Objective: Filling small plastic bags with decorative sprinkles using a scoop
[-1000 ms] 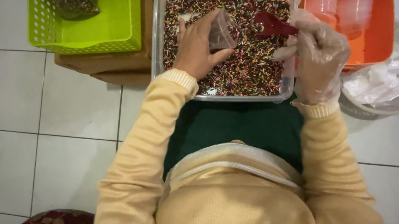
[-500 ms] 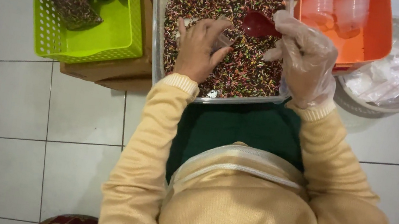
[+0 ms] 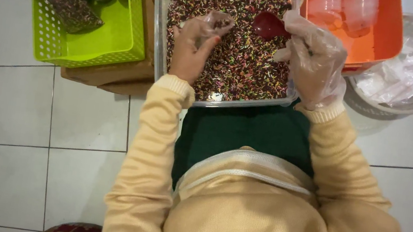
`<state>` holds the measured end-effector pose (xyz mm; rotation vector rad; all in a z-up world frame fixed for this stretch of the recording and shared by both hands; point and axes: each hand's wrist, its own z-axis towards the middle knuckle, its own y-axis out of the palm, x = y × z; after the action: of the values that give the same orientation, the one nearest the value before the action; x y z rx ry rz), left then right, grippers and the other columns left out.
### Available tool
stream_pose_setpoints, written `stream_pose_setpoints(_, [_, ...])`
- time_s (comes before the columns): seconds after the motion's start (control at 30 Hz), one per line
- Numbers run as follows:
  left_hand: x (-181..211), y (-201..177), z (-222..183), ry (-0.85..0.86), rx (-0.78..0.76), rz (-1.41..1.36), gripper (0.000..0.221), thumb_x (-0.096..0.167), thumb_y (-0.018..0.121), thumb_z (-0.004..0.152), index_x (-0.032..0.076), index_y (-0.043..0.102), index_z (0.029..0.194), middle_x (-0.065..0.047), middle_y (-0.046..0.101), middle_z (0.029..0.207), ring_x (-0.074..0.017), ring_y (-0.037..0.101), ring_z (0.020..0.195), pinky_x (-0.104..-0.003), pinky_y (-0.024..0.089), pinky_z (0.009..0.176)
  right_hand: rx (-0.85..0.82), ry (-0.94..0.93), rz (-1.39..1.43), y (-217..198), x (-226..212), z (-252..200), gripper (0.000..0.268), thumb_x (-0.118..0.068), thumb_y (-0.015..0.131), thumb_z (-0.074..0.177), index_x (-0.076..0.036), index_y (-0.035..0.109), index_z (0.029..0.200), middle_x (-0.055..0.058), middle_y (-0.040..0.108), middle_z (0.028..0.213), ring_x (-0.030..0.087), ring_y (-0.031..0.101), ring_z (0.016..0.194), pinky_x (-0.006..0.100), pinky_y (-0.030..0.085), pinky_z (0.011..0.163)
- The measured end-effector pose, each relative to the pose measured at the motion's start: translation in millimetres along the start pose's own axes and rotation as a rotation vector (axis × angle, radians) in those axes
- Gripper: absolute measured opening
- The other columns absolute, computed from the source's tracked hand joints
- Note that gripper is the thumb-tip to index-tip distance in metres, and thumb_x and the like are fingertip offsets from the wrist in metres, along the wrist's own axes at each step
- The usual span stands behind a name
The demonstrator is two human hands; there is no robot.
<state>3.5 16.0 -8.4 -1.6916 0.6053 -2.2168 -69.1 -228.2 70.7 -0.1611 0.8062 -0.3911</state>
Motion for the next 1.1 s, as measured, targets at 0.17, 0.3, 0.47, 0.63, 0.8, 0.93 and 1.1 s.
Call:
stream_pose_setpoints(0.17, [6.3,7.0,-1.0,0.143,-0.091,0.289,0.02,0.022,0.078,0.087,0.022,0.065,0.102,-0.004,0.061,0.133,-0.0338,0.058,0.124,-0.076,0.005,0.114,-0.025,-0.09,-0.091,3.2,22.2,-10.1,0.01,0.021,0.061,0.103,0.015,0.066,0.108,0.042,0.071,0.107,0.028,0.077,0.071,0.024,0.056,0.048])
stream_pose_setpoints(0.3, [8.0,5.3,-4.6,0.14,-0.124,0.313,0.053,0.024,0.08,0.087,0.032,0.054,0.133,-0.011,0.053,0.146,-0.0394,0.055,0.13,-0.074,-0.001,0.117,-0.075,0.01,0.023,9.8,16.1,-7.9,0.012,0.014,0.058,0.104,0.014,0.066,0.111,0.04,0.066,0.122,0.026,0.075,0.067,0.034,0.065,0.067])
stream_pose_setpoints(0.47, [22.6,-1.1,-7.0,-0.022,-0.165,0.315,0.109,0.032,0.094,0.082,0.02,0.016,0.156,-0.016,0.047,0.158,-0.0358,0.044,0.147,-0.066,0.0,0.122,-0.112,0.039,0.412,4.2,44.4,-11.2,0.068,-0.055,0.031,0.114,0.007,0.06,0.116,0.04,0.061,0.132,0.027,0.074,0.078,0.02,0.052,0.045])
stream_pose_setpoints(0.63, [19.2,3.5,-4.7,-0.064,-0.149,0.337,0.108,0.033,0.096,0.075,0.02,0.023,0.153,-0.013,0.058,0.149,-0.0357,0.051,0.139,-0.066,0.002,0.12,-0.067,-0.088,0.131,9.4,10.2,8.1,0.01,0.012,0.054,0.108,0.012,0.063,0.113,0.04,0.066,0.123,0.034,0.078,0.075,0.031,0.062,0.059])
stream_pose_setpoints(0.8, [13.1,6.2,-2.4,-0.08,-0.128,0.379,0.108,0.037,0.098,0.071,0.016,0.03,0.152,-0.012,0.058,0.146,-0.0337,0.054,0.135,-0.063,0.01,0.12,-0.145,-0.216,-0.071,14.7,-6.8,11.4,0.015,0.017,0.058,0.106,0.013,0.065,0.119,0.039,0.067,0.124,0.027,0.077,0.069,0.039,0.07,0.075])
stream_pose_setpoints(0.93, [14.3,6.0,-2.5,-0.132,-0.134,0.412,0.105,0.033,0.098,0.07,0.013,0.032,0.15,-0.011,0.055,0.148,-0.0324,0.05,0.137,-0.062,0.013,0.121,-0.095,-0.141,-0.038,16.0,19.3,4.4,0.014,0.022,0.058,0.103,0.015,0.066,0.113,0.041,0.067,0.12,0.031,0.077,0.07,0.031,0.063,0.055])
stream_pose_setpoints(1.1, [-1.8,10.8,-1.4,-0.148,-0.157,0.474,0.1,0.03,0.092,0.077,0.014,0.028,0.153,-0.016,0.043,0.155,-0.0363,0.038,0.143,-0.063,0.015,0.12,-0.074,0.128,0.169,21.3,29.2,-0.9,0.013,0.013,0.054,0.105,0.01,0.066,0.11,0.038,0.066,0.125,0.03,0.076,0.07,0.026,0.059,0.052])
